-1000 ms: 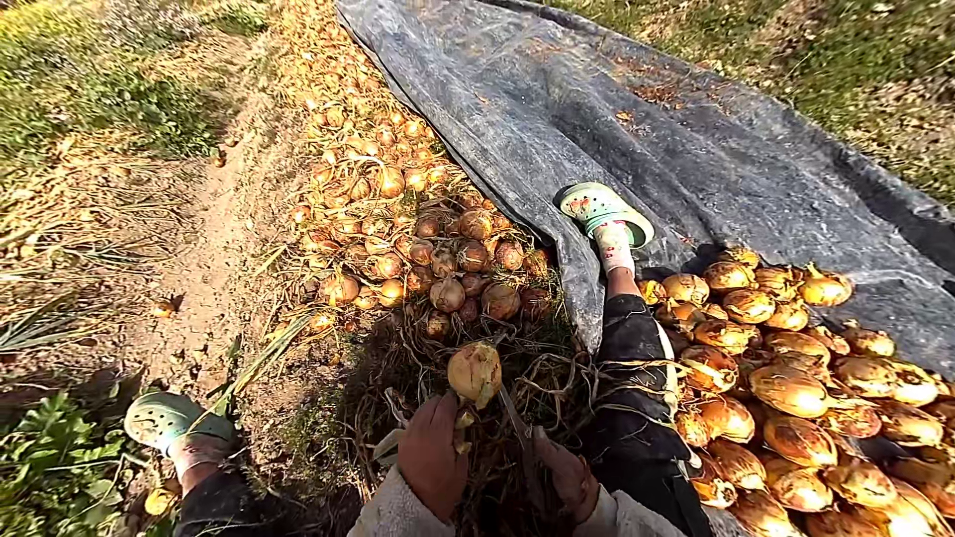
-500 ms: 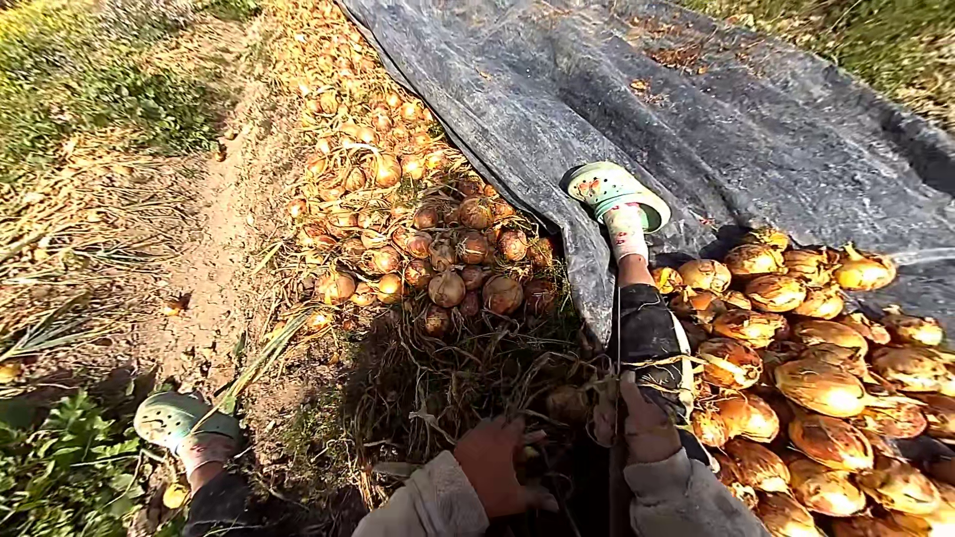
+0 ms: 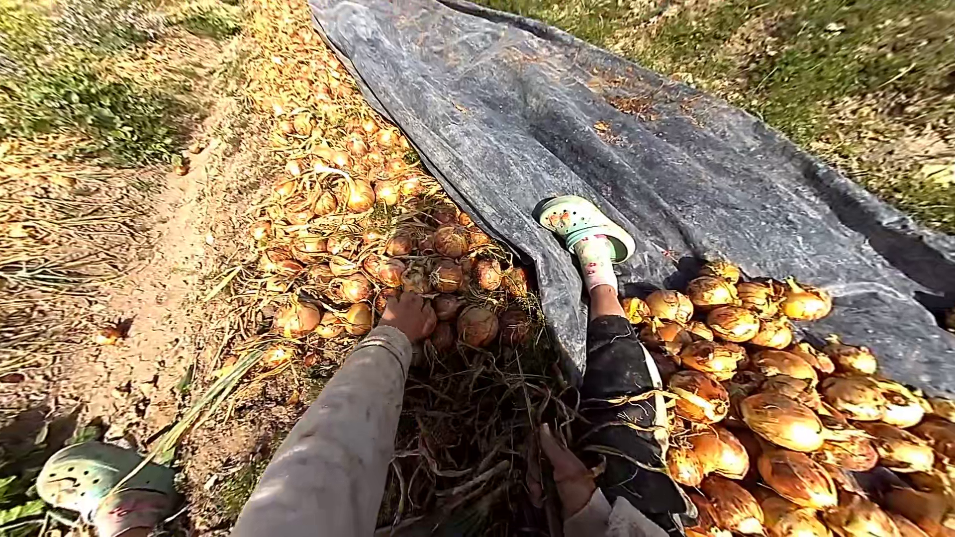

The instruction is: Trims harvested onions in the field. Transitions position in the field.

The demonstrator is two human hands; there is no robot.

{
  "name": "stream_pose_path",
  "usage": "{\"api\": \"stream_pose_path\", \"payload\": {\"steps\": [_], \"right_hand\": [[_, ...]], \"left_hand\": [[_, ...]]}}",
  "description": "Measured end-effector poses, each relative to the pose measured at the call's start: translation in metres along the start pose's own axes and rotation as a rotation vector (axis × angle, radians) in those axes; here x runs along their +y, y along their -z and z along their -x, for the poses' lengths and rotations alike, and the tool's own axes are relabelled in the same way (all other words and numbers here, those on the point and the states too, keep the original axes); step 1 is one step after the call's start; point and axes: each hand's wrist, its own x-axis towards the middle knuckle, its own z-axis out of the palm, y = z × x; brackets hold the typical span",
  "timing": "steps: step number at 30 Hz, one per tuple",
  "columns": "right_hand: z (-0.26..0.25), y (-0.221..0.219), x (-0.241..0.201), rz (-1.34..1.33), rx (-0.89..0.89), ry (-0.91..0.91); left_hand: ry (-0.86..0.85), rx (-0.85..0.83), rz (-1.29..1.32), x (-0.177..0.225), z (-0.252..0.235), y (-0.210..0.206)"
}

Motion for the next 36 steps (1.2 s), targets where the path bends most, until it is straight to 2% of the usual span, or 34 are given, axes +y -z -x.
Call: {"api": "stream_pose_path", "payload": {"steps": [4,9,11,15,17,20,23,25,28,31,34,36], "right_hand": [[0.001,-0.003,-0.001,0.056,-0.014,-0.017],[0.003,-0.006,-0.003,0.061,-0.013,-0.019],[0.003,-0.005,-0.001,0.057,-0.039,-0.011],[0.008,-0.005,-0.001,0.085,-0.115,0.046],[0.015,-0.009,-0.002,0.113,-0.152,0.089],[0.027,-0.015,0.001,0.170,-0.173,0.187],[0.041,-0.021,0.003,0.292,-0.163,0.389],[0.051,-0.022,0.005,0.322,-0.190,0.557],[0.069,-0.025,0.002,0.376,-0.222,0.655],[0.079,-0.026,0.003,0.414,-0.261,0.675],[0.083,-0.026,0.010,0.236,-0.361,0.537],[0.085,-0.025,0.017,0.094,-0.437,0.445]], "left_hand": [[0.034,0.040,-0.082,-0.002,0.010,-0.004],[-0.048,-0.104,-0.150,0.025,0.031,0.026],[-0.039,-0.117,-0.067,0.033,0.054,0.028],[-0.012,-0.035,0.245,0.034,0.113,0.023],[-0.001,0.034,0.560,0.036,0.144,0.014],[-0.030,0.272,1.040,0.053,0.190,-0.022],[-0.057,0.306,1.370,0.080,0.234,-0.052],[-0.071,0.297,1.478,0.095,0.259,-0.068],[-0.108,0.327,1.508,0.096,0.279,-0.084],[-0.168,0.397,1.278,0.082,0.288,-0.090],[-0.297,0.489,1.082,0.076,0.297,-0.088],[-0.396,0.463,1.058,0.073,0.298,-0.090]]}}
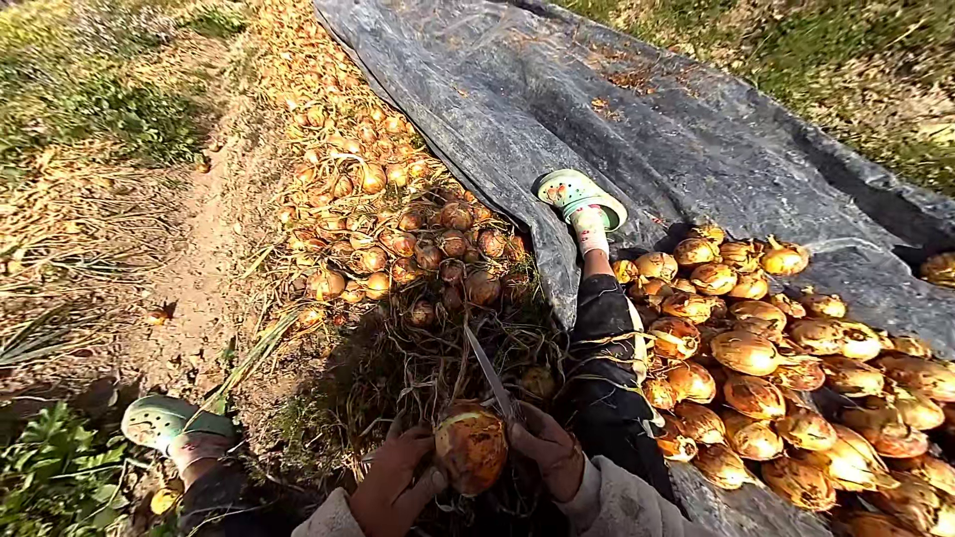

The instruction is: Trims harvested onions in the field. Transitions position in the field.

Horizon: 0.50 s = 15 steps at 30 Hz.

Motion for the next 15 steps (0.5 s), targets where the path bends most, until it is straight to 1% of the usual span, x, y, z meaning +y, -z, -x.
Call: {"api": "stream_pose_path", "payload": {"steps": [2,5,7,9,11,12,14,15], "right_hand": [[0.003,0.000,0.004,-0.061,0.001,-0.078],[0.005,0.001,0.006,-0.046,0.068,-0.222],[0.003,0.002,0.008,-0.049,0.115,-0.288],[0.000,0.003,0.007,-0.045,0.144,-0.359],[-0.003,0.004,0.005,-0.015,0.157,-0.424],[-0.004,0.002,0.003,-0.002,0.173,-0.456],[-0.004,-0.001,0.000,-0.008,0.208,-0.505],[-0.006,0.001,0.001,-0.006,0.236,-0.515]], "left_hand": [[0.007,-0.041,0.052,-0.005,0.003,-0.006],[0.124,-0.042,0.074,-0.004,0.013,-0.020],[0.172,0.028,-0.006,0.000,0.018,-0.030],[0.184,0.084,-0.146,0.007,0.014,-0.033],[0.198,0.149,-0.276,0.010,0.001,-0.030],[0.233,0.190,-0.306,0.012,-0.009,-0.027],[0.298,0.307,-0.324,0.016,-0.028,-0.019],[0.276,0.382,-0.354,0.017,-0.036,-0.017]]}}
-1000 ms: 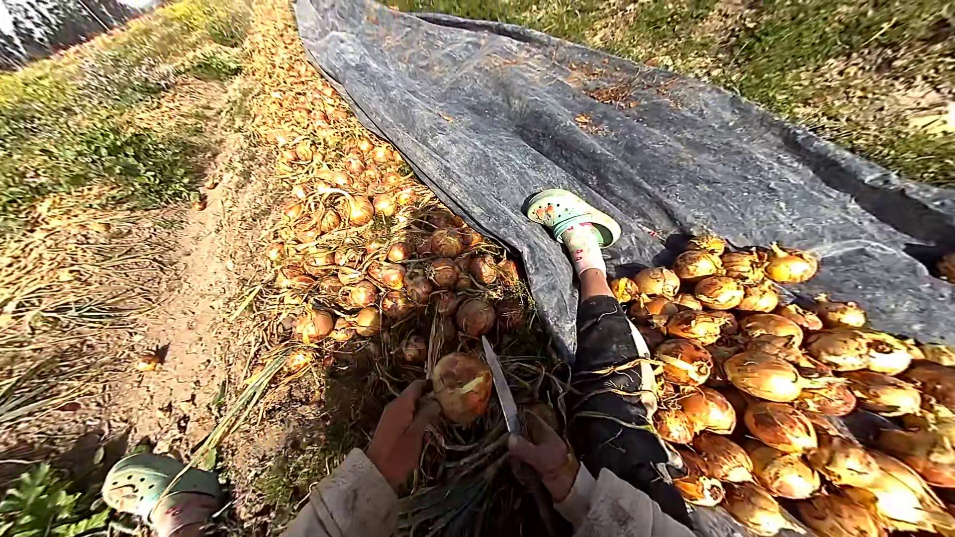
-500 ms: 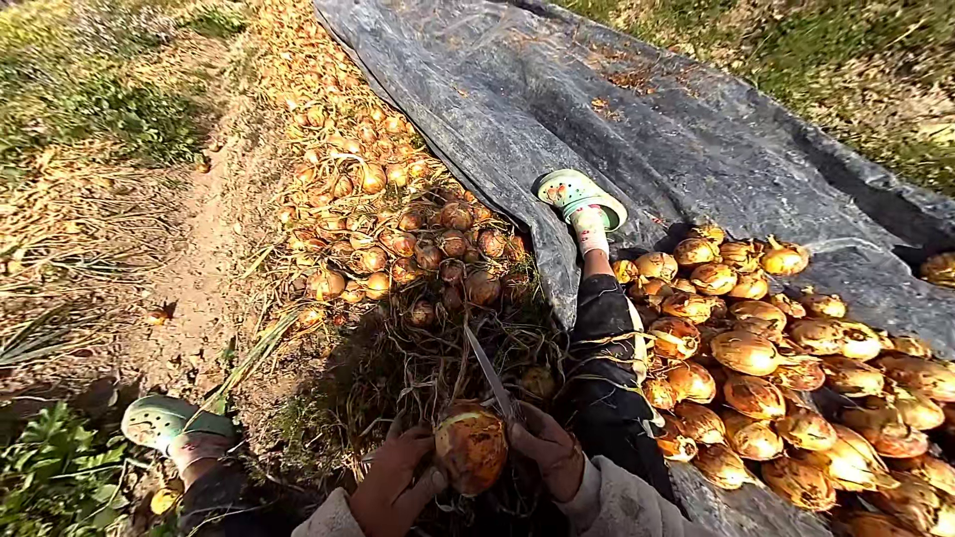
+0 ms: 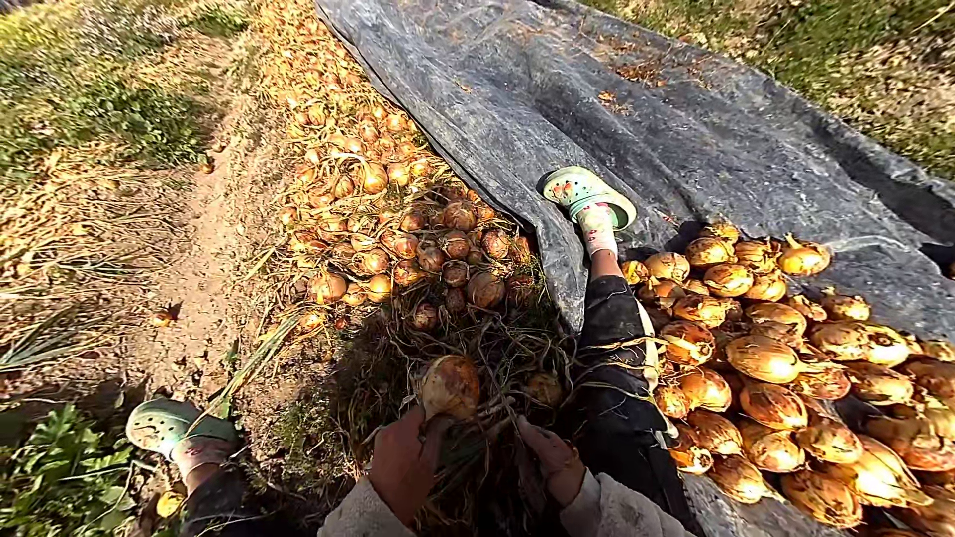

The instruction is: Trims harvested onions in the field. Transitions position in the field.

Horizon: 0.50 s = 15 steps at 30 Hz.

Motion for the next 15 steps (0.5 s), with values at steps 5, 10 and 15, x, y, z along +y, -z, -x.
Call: {"api": "stream_pose_path", "payload": {"steps": [5,10,15], "right_hand": [[-0.018,0.008,0.010,0.035,-0.034,-0.001],[0.025,-0.011,-0.013,-0.009,-0.155,0.225],[0.068,-0.045,-0.089,0.220,0.162,0.208]], "left_hand": [[-0.369,0.220,-0.177,0.008,-0.009,-0.026],[-0.374,-0.239,-0.226,0.026,0.042,-0.055],[-0.365,-0.291,-0.177,0.032,0.018,-0.066]]}}
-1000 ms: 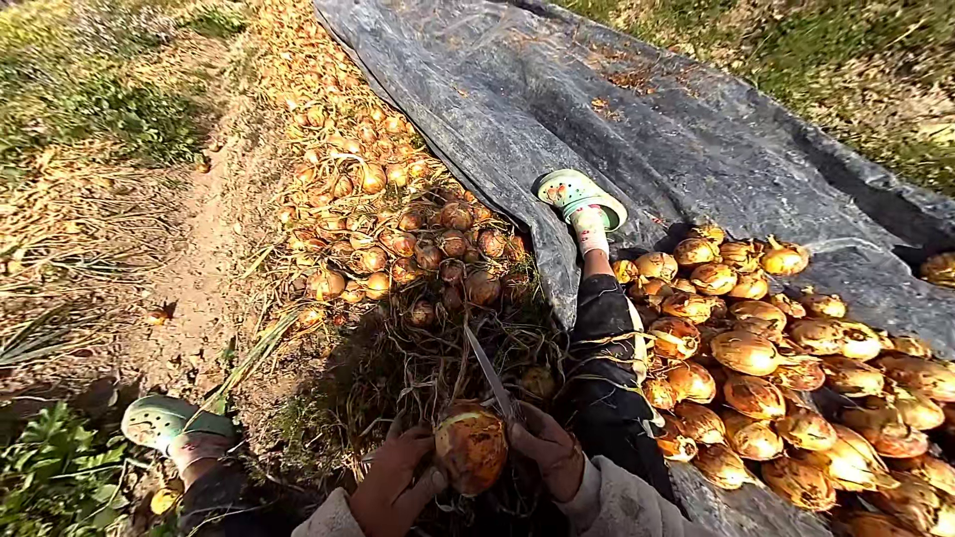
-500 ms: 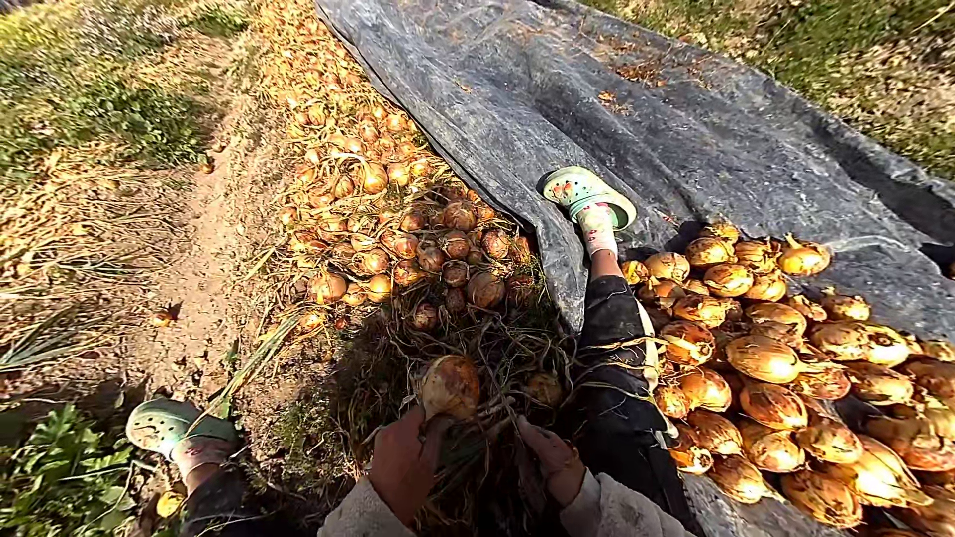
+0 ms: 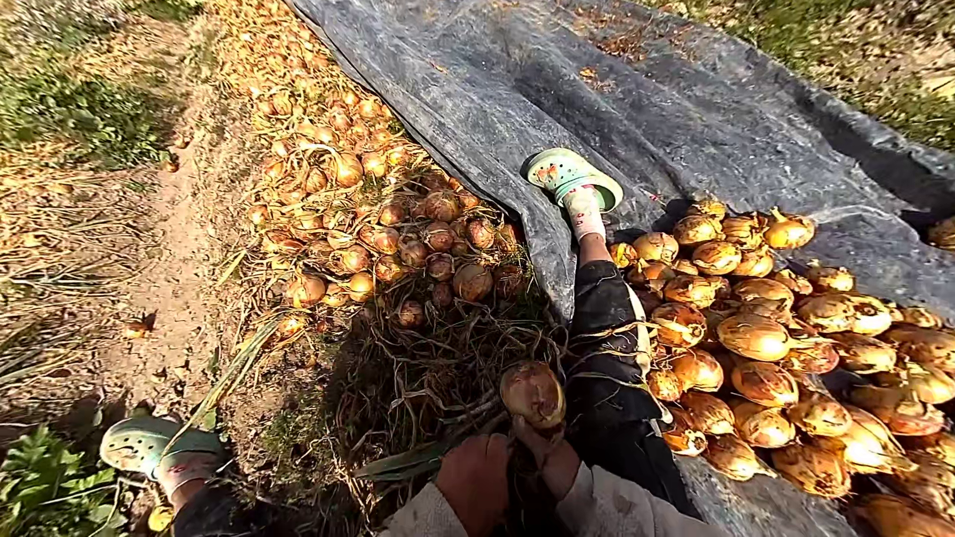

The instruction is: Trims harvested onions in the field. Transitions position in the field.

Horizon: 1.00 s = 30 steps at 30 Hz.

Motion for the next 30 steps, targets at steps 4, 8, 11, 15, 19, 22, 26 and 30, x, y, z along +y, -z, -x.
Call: {"api": "stream_pose_path", "payload": {"steps": [4,8,11,15,19,22,26,30], "right_hand": [[-0.083,0.043,0.117,-0.301,0.264,0.551],[-0.071,0.100,0.060,-0.195,0.437,0.807],[-0.073,0.135,0.048,-0.168,0.485,0.822],[-0.072,0.113,0.070,-0.226,0.417,0.531],[-0.063,0.075,0.075,0.013,0.300,0.465],[-0.063,0.065,0.073,0.075,0.165,0.462],[-0.060,0.060,0.078,0.131,0.112,0.397],[-0.063,0.047,0.083,0.286,0.039,0.291]], "left_hand": [[-0.367,0.140,0.040,0.007,-0.085,0.028],[0.093,-0.245,0.050,0.011,-0.176,0.087],[0.409,-0.330,-0.106,-0.072,-0.216,0.070],[0.374,-0.510,-0.304,-0.182,-0.200,0.013],[0.468,-0.514,-0.376,-0.213,-0.187,-0.005],[0.596,-0.496,-0.337,-0.204,-0.179,0.010],[0.709,-0.330,-0.038,-0.193,-0.134,0.039],[0.897,-0.059,0.441,-0.185,-0.076,0.044]]}}
